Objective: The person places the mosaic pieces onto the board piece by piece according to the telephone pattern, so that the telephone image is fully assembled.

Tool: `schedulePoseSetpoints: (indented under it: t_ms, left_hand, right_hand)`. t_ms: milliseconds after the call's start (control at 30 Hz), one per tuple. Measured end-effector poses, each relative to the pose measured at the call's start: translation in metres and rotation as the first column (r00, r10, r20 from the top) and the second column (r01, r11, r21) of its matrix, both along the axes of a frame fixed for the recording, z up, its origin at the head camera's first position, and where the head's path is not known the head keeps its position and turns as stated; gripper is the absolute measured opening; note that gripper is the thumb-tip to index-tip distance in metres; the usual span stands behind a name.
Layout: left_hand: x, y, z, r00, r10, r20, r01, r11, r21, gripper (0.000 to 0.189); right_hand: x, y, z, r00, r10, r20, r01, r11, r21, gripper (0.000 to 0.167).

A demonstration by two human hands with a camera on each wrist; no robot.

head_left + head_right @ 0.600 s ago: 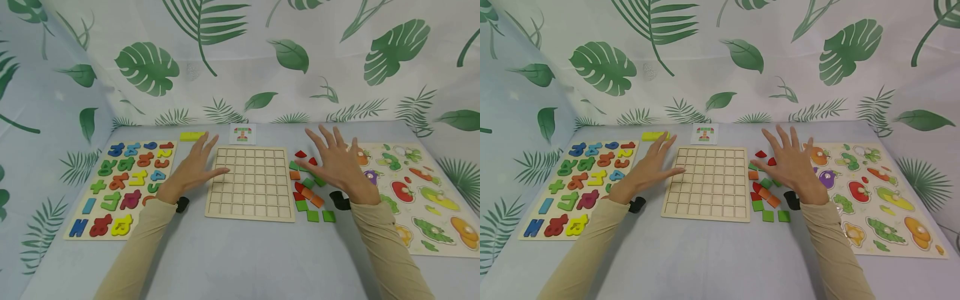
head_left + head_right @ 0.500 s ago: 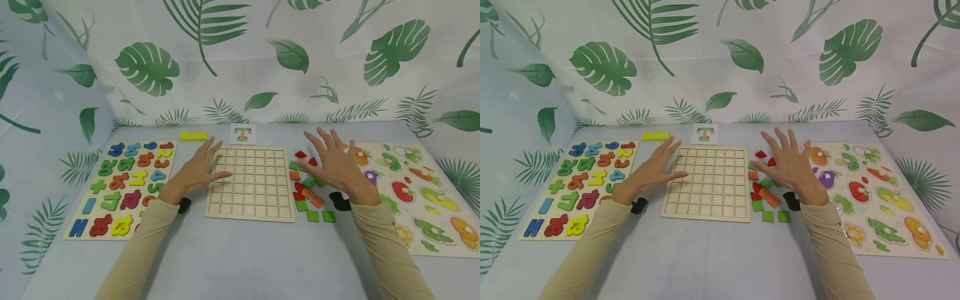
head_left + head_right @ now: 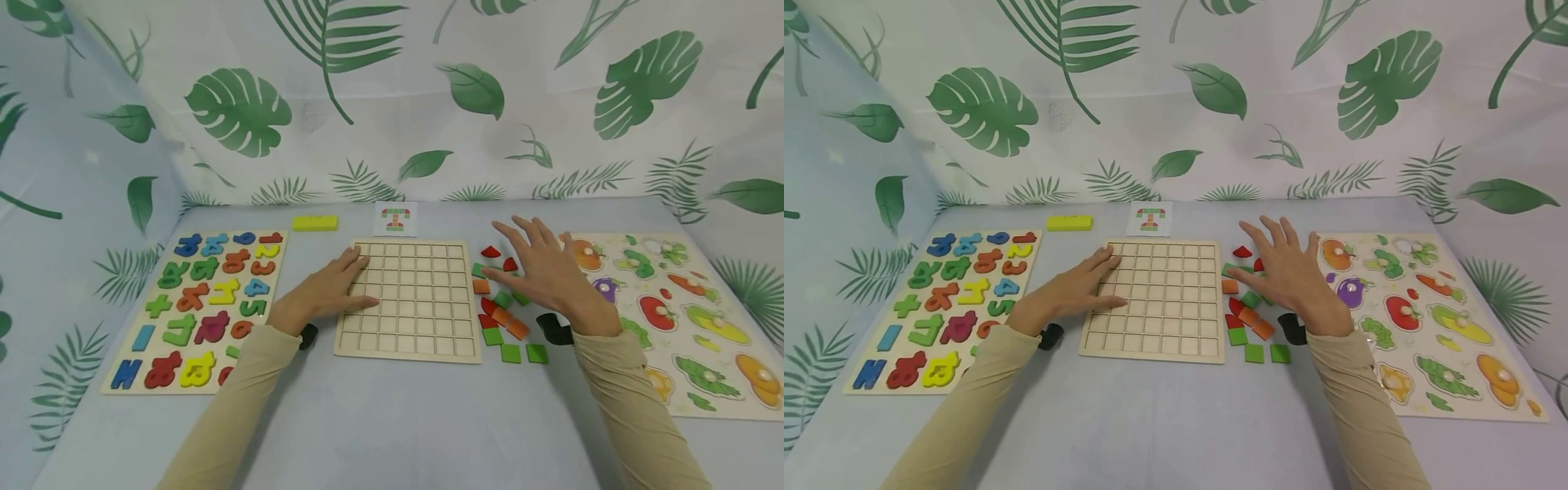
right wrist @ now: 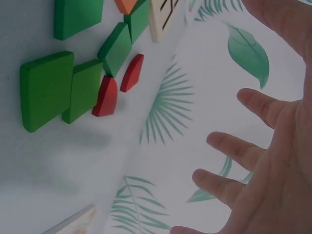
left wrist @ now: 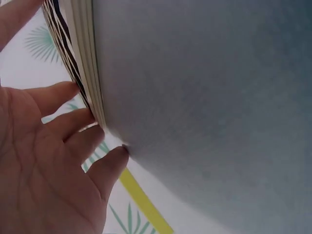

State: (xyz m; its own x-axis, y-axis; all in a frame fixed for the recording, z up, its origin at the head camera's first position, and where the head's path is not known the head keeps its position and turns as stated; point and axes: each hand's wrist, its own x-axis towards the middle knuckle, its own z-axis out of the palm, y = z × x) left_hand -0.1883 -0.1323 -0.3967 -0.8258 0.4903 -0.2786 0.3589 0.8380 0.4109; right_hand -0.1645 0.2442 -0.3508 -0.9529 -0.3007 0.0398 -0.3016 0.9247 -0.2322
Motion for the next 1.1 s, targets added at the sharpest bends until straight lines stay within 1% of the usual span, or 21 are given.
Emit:
schedulePoseSetpoints:
  t_ms: [167,333,533,767,933,1033,1100]
  left_hand:
    - [0.002,0.001,0.000,1.000,0.009,-0.007,-0.009,1.000,-0.005,0.093]
    - [0.005,0.000,0.001,1.000,0.019,-0.015,-0.019,1.000,-0.018,0.092]
    - [0.010,0.002,0.004,0.999,0.054,-0.005,-0.054,0.998,-0.019,0.092]
    - [0.012,0.004,0.003,0.998,0.061,-0.028,-0.062,0.998,-0.026,0.093]
    - [0.011,0.003,0.002,0.998,0.056,-0.029,-0.056,0.998,-0.019,0.093]
    - [0.009,0.001,0.002,0.998,0.047,-0.032,-0.047,0.999,-0.011,0.093]
    - [0.008,-0.001,0.001,0.999,0.039,-0.035,-0.040,0.999,-0.009,0.093]
  right_hand:
    - [0.001,-0.002,0.001,1.000,0.016,-0.002,-0.016,1.000,-0.009,0.083]
    - [0.000,-0.002,0.001,1.000,0.015,0.006,-0.015,1.000,-0.013,0.083]
    - [0.000,-0.002,0.000,0.999,0.021,0.024,-0.020,1.000,-0.019,0.083]
    - [0.000,-0.003,0.001,0.999,0.048,0.024,-0.047,0.999,-0.027,0.079]
    - [-0.006,-0.004,0.001,0.997,0.066,0.029,-0.065,0.998,-0.026,0.076]
    - [-0.012,-0.002,0.001,0.995,0.090,0.038,-0.089,0.995,-0.042,0.070]
    - [-0.017,0.000,0.001,0.992,0.115,0.053,-0.112,0.991,-0.069,0.064]
